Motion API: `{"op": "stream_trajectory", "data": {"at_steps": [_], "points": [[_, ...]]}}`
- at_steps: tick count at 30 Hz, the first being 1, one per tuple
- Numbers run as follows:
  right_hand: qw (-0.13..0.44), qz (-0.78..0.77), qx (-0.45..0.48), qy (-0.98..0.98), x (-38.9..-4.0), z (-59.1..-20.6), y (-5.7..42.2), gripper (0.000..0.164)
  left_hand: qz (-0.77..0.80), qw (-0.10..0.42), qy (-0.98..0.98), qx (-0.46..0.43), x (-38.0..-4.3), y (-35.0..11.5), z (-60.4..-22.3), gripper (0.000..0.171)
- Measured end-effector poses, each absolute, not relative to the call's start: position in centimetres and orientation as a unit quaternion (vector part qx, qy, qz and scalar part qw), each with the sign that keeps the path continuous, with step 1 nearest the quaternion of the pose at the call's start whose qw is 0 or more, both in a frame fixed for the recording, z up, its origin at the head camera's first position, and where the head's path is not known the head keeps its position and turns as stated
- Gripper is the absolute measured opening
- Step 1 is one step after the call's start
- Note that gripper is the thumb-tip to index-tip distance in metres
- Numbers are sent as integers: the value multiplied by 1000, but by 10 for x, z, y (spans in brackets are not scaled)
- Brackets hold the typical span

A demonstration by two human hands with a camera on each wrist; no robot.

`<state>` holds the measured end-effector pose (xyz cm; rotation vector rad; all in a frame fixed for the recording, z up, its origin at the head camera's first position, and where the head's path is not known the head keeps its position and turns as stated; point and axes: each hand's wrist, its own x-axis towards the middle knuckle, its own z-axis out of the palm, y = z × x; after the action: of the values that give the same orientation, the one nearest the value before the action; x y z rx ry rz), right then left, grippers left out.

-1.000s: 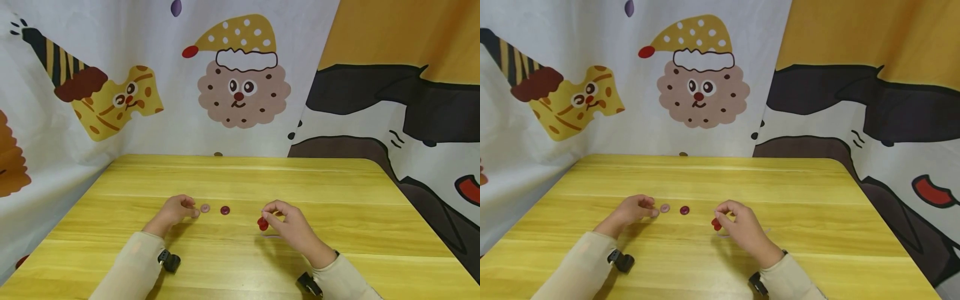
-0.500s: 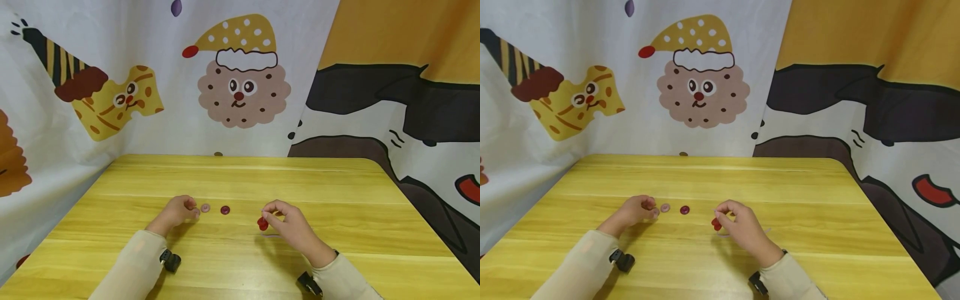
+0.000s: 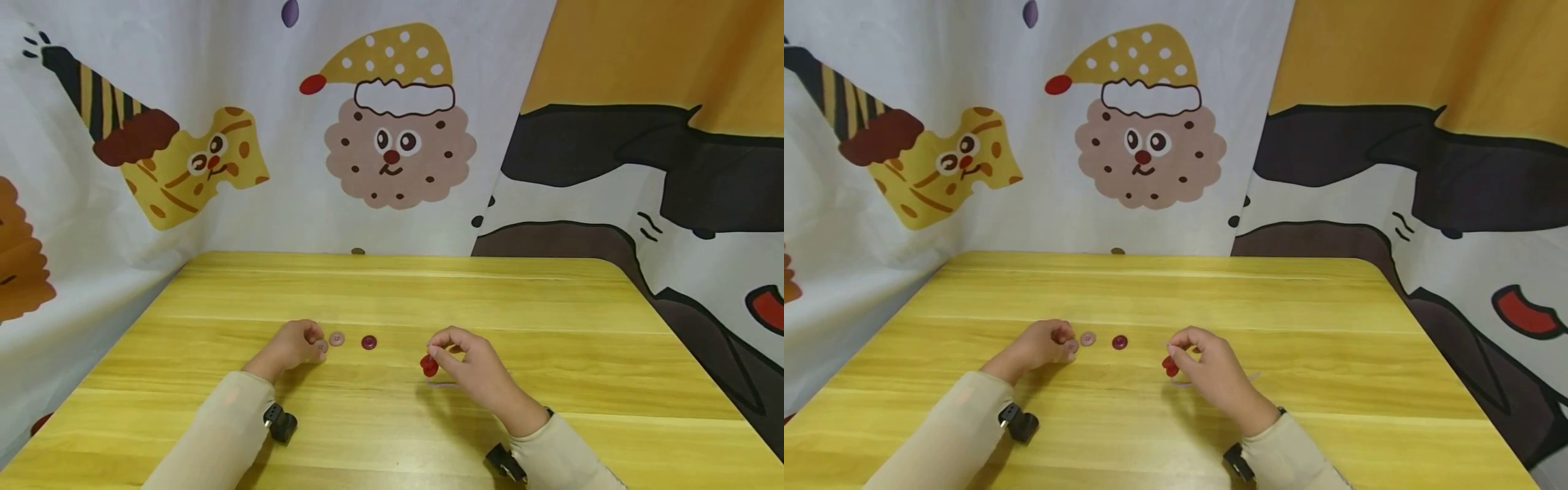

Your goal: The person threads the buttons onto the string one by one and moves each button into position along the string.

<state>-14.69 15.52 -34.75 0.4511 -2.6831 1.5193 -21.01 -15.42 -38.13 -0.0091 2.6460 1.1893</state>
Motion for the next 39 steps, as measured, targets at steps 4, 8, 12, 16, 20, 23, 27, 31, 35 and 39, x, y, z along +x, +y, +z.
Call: {"op": "stream_trajectory", "data": {"at_steps": [4,8,12,16,20,23,27,31,35,39], "points": [[8,489,151,-859,-148,-347,157,7,404,115,908,10,-210,-153,-380,26],[4,491,157,-857,-148,-347,158,8,400,117,909,14,-210,-151,-379,22],[3,490,158,-857,-148,-347,158,8,393,119,912,12,-212,-151,-381,22],[6,490,156,-858,-149,-347,158,7,389,120,913,10,-213,-151,-382,22],[10,489,155,-858,-148,-347,157,6,384,118,916,5,-214,-150,-383,23],[11,488,151,-859,-148,-347,157,5,382,119,917,2,-214,-150,-383,21],[8,488,146,-861,-147,-346,157,4,379,115,918,5,-211,-150,-383,19],[10,486,148,-861,-146,-346,157,4,373,107,921,17,-208,-149,-381,18],[15,483,148,-863,-147,-347,157,4,363,104,926,22,-207,-149,-379,15],[20,483,148,-863,-147,-346,157,4,351,100,931,33,-207,-149,-377,13]]}}
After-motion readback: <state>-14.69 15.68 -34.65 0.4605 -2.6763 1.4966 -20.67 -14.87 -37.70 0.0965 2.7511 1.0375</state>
